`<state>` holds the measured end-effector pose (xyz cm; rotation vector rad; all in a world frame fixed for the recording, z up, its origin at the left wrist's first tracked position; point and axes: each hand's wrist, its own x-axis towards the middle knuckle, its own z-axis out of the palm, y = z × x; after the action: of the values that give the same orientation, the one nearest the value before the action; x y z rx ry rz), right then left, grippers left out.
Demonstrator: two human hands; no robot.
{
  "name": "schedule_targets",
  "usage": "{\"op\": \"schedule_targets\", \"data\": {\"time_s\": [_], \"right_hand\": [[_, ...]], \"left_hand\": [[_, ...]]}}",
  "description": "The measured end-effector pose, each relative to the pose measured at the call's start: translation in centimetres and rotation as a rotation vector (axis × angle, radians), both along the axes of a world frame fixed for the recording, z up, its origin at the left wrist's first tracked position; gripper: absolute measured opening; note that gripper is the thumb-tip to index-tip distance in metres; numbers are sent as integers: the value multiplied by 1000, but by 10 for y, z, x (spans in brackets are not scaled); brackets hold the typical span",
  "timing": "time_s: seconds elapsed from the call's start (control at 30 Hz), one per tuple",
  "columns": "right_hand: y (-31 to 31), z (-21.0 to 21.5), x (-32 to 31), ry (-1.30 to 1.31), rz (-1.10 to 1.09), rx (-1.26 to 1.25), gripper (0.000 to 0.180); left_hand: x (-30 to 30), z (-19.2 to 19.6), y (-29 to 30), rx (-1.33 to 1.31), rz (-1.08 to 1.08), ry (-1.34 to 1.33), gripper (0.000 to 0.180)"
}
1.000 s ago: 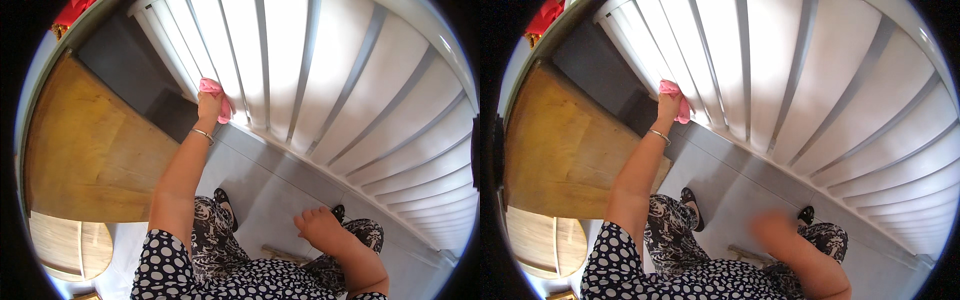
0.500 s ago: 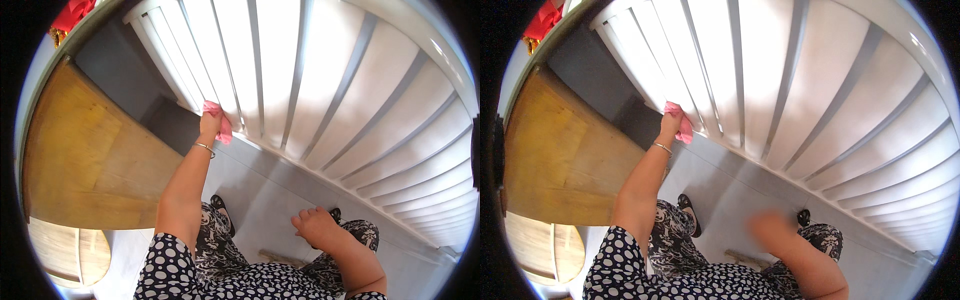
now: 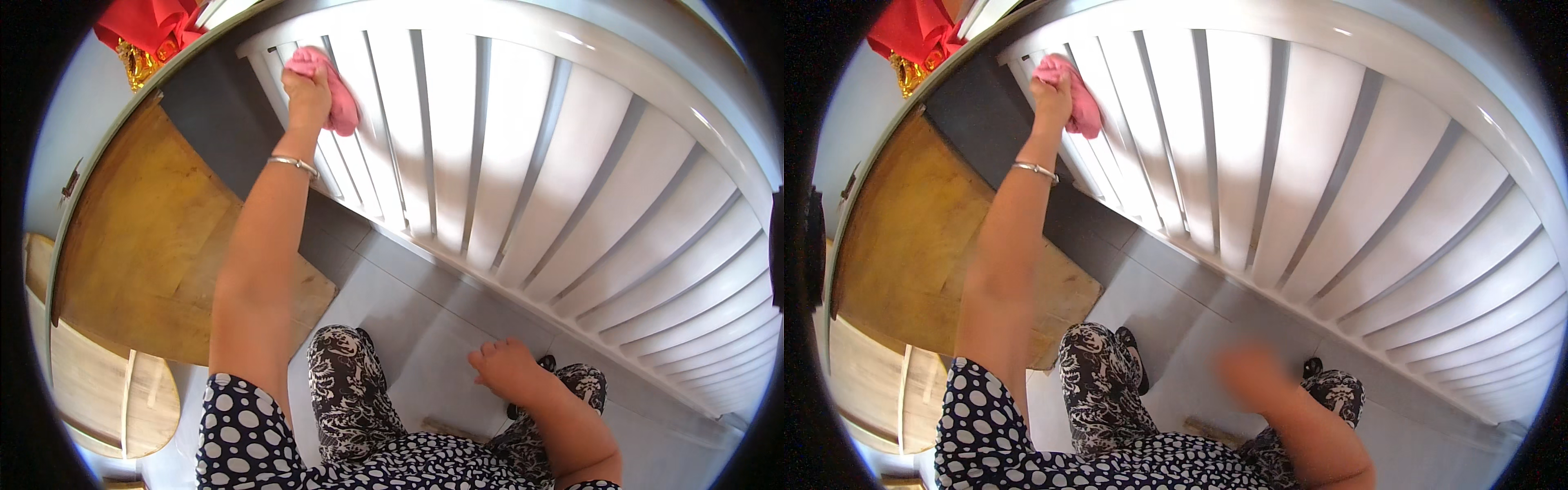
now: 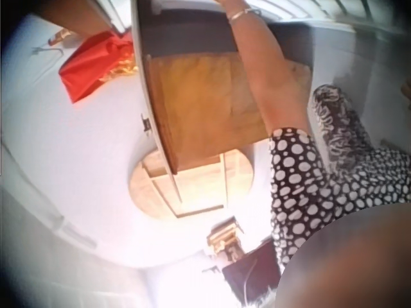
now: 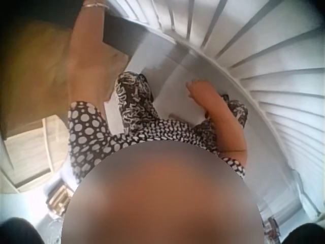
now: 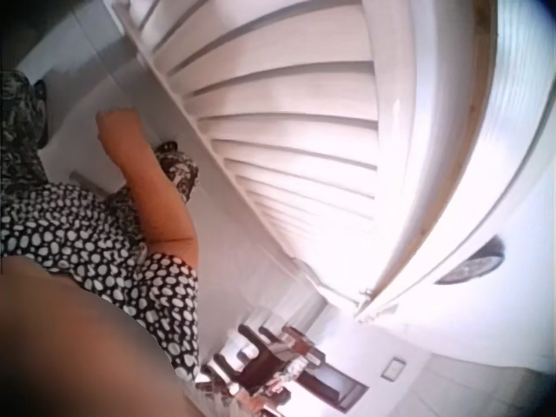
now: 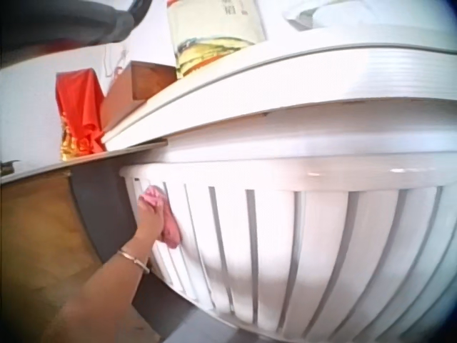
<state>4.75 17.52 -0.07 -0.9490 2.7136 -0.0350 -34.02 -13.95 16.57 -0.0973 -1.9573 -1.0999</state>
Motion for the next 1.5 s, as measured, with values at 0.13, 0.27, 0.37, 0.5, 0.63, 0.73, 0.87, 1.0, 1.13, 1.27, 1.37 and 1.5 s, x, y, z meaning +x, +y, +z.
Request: {"op": "schedule_targets", "data": {"time_s": [0.13,0.27,0.37,0.5,0.63,0.73,0.87,1.0,1.13,1.27,1.37,1.5], "right_hand": [[-4,14,8,70,29,-40,40],[-13,48,5,-78,115,-36,46],[-6,35,10,-120,87,-188,43],[-12,33,-3,-178,27,-28,42],[-15,22,-3,-117,36,3,37],[-21,11,-7,-149,42,-6,34],[-37,15,-6,-177,43,90,33],[-40,7,1,-145,-41,77,34],[-37,20,24,-128,-178,95,33],[-38,47,39,-56,-314,182,37],[-30,37,48,-9,-383,68,31],[-18,29,60,-54,-330,70,34]], "left_hand": [[28,29,14,-68,92,217,62],[37,16,8,-200,171,81,57],[59,-2,14,-276,172,-17,50],[68,-48,-1,-177,32,-144,45],[89,-116,-1,-71,-138,-289,42],[92,-183,-4,-46,-139,-525,48],[114,-210,-27,-139,-203,-762,52],[133,-163,-53,-22,-241,-699,52],[166,-106,-85,15,-192,-603,53],[197,-96,-114,151,-198,-528,50],[204,-124,-131,182,-162,-521,47],[222,-124,-135,322,-165,-519,47]]}}
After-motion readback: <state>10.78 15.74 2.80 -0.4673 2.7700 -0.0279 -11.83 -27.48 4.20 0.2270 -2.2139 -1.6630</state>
